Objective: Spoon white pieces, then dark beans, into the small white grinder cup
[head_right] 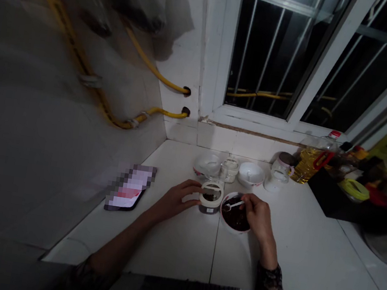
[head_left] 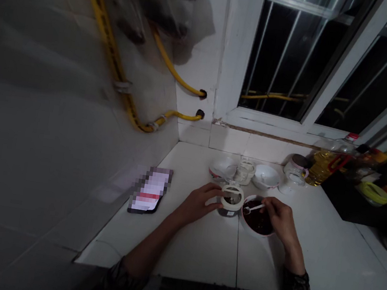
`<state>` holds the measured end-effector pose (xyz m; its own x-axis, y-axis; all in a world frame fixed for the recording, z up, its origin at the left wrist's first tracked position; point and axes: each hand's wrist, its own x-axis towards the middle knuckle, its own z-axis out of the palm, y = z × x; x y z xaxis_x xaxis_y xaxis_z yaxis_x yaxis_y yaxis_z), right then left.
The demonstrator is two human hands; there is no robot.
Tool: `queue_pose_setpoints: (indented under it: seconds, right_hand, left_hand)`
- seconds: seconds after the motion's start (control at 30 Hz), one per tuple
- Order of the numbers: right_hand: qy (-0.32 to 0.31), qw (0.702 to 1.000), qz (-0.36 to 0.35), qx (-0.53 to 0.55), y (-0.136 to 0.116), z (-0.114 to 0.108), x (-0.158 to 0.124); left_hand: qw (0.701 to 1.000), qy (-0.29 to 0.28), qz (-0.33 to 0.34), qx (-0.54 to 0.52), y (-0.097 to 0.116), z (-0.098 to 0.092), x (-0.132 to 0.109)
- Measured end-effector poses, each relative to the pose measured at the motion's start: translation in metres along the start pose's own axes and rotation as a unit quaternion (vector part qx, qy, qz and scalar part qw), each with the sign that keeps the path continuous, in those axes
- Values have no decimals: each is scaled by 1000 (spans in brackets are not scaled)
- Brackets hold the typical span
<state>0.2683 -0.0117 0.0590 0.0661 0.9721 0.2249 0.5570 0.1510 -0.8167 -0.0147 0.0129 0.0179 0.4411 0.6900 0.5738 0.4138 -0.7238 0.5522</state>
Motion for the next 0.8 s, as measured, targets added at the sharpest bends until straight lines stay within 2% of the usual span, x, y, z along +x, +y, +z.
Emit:
queue_pose_setpoints:
  seconds: [0.07, 0.13, 0.3, 0.47, 0.8]
  right_hand:
    - [-37, 999, -8, -11, -5, 2, -1]
    - [-44, 999, 9, 2, -8, 1, -2]
    - [-2, 993, 86, 84, -7, -11, 0]
    - [13, 970, 152, 187, 3, -16, 4]
    - [27, 964, 151, 216, 14, -16, 7]
  left_hand:
    - [1000, -3, -5, 0, 0, 0, 0]
    - [1000, -7, -10, -1, 0, 0, 0]
    - [1000, -5, -10, -4, 2, -1, 1]
    - [1000, -3, -12, -1, 2, -1, 1]
    - [1000, -7, -6, -1, 2, -1, 1]
